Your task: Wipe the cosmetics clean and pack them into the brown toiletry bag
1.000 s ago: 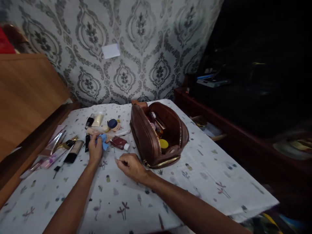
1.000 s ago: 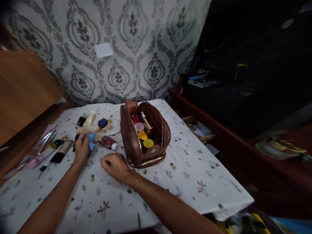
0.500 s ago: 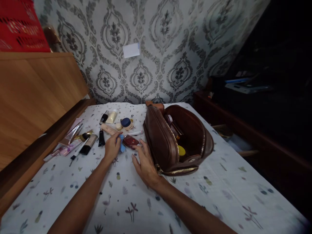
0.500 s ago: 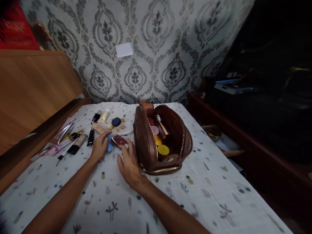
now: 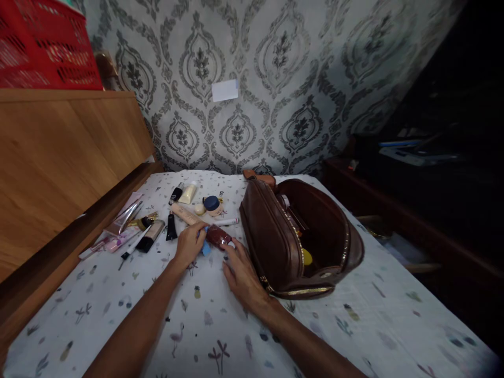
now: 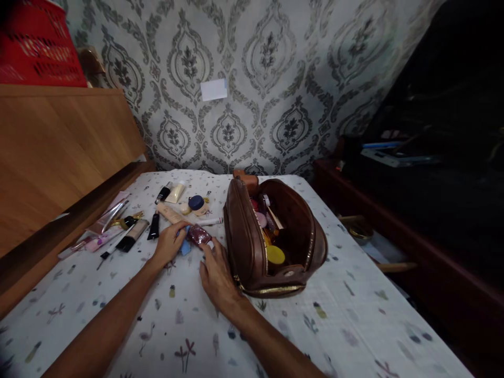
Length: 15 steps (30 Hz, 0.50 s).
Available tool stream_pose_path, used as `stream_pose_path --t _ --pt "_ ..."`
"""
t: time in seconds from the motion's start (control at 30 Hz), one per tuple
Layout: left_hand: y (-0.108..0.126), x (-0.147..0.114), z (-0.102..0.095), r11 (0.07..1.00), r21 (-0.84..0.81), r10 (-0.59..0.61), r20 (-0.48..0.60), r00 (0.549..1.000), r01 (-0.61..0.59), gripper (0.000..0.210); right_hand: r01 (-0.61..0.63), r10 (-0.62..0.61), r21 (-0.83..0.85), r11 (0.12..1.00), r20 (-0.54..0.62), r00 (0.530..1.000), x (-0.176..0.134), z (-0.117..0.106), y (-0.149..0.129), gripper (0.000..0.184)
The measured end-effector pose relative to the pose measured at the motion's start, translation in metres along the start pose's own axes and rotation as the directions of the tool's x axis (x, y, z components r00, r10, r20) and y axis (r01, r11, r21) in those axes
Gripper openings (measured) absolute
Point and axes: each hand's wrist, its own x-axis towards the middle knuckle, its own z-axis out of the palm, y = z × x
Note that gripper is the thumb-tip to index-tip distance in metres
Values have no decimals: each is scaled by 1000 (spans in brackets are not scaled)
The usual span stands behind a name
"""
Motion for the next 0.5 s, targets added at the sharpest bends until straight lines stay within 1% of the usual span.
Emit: stream_pose_path --t 0.13,0.23,0.33,0.5 --pt "1 -1 -1 1000 2 5 20 1000 -5 35 -27 26 23 999 41 999 -2 -5 -3 48" --pt "-1 -2 0 1000 16 5 0 1000 -5 35 -38 35 35 999 78 996 -3 -13 -9 47" --pt "-5 -2 1 999 33 9 1 1000 -9 36 -49 46 40 998 70 996 -3 -17 -14 44" --pt "-6 -1 0 999 41 28 2 1000 -28 34 -77 74 44 996 70 995 -1 -18 -17 39"
